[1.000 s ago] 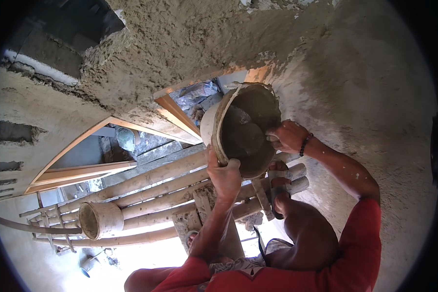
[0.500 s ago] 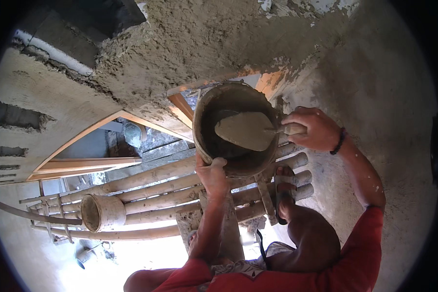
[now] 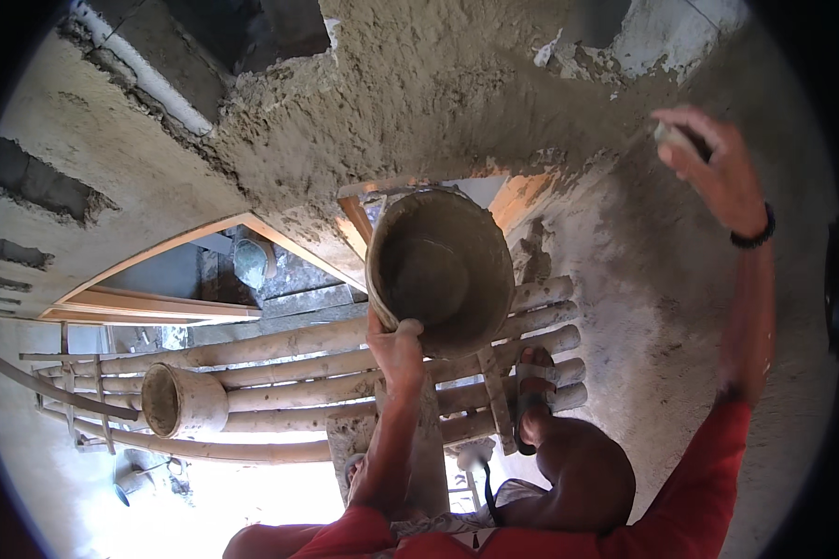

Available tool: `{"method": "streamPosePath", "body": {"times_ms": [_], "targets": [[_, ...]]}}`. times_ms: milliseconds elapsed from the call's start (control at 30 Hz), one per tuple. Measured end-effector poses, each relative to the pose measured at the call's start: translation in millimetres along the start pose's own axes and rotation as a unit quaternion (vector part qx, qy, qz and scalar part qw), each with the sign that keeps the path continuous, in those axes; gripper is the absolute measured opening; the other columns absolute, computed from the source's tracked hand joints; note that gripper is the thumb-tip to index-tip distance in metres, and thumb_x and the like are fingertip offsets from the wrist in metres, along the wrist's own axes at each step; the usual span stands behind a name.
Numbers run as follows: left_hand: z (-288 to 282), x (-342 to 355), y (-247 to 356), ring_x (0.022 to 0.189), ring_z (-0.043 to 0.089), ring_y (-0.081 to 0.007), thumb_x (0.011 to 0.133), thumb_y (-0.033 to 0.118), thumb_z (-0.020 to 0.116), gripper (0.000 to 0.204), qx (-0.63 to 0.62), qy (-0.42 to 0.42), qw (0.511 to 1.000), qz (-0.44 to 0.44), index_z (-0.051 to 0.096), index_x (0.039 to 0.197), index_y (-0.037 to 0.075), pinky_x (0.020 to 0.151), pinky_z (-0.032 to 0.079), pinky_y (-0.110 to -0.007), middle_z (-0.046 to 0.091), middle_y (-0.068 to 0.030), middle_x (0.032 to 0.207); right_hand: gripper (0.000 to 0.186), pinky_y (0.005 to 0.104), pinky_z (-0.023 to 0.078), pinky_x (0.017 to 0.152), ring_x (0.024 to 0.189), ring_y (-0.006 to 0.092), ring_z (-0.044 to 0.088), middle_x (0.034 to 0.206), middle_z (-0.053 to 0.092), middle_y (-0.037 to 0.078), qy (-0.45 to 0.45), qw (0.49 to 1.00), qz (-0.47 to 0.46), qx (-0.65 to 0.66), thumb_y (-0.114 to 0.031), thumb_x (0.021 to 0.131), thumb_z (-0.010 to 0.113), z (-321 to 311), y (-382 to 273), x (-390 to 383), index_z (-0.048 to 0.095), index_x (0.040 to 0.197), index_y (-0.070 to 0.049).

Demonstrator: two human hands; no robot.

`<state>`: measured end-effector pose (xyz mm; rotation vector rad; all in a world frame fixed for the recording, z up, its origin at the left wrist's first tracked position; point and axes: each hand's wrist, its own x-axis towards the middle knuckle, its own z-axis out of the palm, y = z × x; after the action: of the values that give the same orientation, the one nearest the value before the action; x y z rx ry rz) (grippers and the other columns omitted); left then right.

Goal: The person applies plaster to a wall using a trowel and a bucket while standing on a bamboo scaffold.

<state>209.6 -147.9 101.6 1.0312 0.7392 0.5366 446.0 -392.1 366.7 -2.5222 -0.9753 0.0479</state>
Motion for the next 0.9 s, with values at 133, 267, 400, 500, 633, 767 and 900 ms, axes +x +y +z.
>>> {"method": "streamPosePath", "body": {"times_ms": [133,267,400,500,633,767,900], "targets": [[0,-3,-5,0.1,0.059,-0.0158,0.067,-0.008,0.052,0.056,0.04,-0.031,0.998,0.036,0.057,0.123,-0.003,0.089,0.047,-0.028,0.064,-0.008,0.109,0.031,0.0325,0.055,0.076,0.089,0.0198,0.066,0.096,0.068,0.013,-0.169,0.985,-0.028,-0.005,-0.021,0.088,0.064,43,-3,-28,0.064,0.116,-0.006],[13,-17,7,0.101,0.06,-0.0171,0.066,-0.007,0.051,0.053,0.046,-0.039,0.997,0.046,0.059,0.119,-0.004,0.09,0.046,-0.03,0.065,-0.0113,0.108,0.025,0.0417,0.053,0.083,0.092,0.0289,0.067,0.097,0.066,0.019,-0.207,0.952,-0.069,-0.216,-0.014,0.087,0.057,116,-17,-51,0.065,0.111,-0.009],[12,-26,9,0.105,0.06,-0.0243,0.065,-0.007,0.052,0.058,0.112,-0.049,0.988,0.091,0.058,0.123,-0.004,0.093,0.046,-0.032,0.062,-0.0183,0.113,0.024,0.0452,0.05,0.089,0.094,0.0278,0.067,0.096,0.066,0.02,-0.116,0.923,-0.13,-0.342,-0.014,0.087,0.054,163,-25,-46,0.066,0.108,-0.01],[12,-30,10,0.111,0.059,-0.0307,0.064,-0.007,0.053,0.063,0.123,-0.054,0.986,0.101,0.057,0.127,-0.003,0.096,0.046,-0.036,0.057,-0.0228,0.121,0.029,0.0384,0.051,0.087,0.096,0.0271,0.066,0.096,0.066,0.013,-0.147,0.886,-0.158,-0.411,-0.016,0.086,0.055,190,-27,-44,0.064,0.114,-0.015],[14,-36,17,0.115,0.056,-0.0344,0.062,-0.006,0.055,0.069,0.151,-0.066,0.98,0.112,0.054,0.131,-0.002,0.099,0.044,-0.039,0.051,-0.0252,0.13,0.033,0.0421,0.053,0.084,0.092,0.0287,0.067,0.09,0.068,0.012,-0.209,0.919,-0.124,-0.311,-0.019,0.085,0.059,213,-4,-53,0.064,0.117,-0.019],[10,-40,21,0.114,0.057,-0.0334,0.062,-0.007,0.054,0.072,0.206,-0.061,0.966,0.146,0.053,0.133,-0.002,0.099,0.044,-0.038,0.052,-0.0244,0.129,0.041,0.0449,0.054,0.086,0.09,0.0351,0.067,0.092,0.069,0.016,-0.281,0.95,-0.04,-0.132,-0.024,0.083,0.062,239,17,-68,0.061,0.124,-0.021],[6,-31,17,0.11,0.059,-0.0264,0.064,-0.008,0.052,0.068,0.113,-0.064,0.987,0.096,0.053,0.132,-0.004,0.096,0.046,-0.034,0.057,-0.0201,0.123,0.043,0.0446,0.055,0.082,0.087,0.0363,0.067,0.095,0.071,0.013,-0.253,0.966,-0.033,-0.034,-0.028,0.08,0.069,252,5,-78,0.063,0.121,-0.021]]}}
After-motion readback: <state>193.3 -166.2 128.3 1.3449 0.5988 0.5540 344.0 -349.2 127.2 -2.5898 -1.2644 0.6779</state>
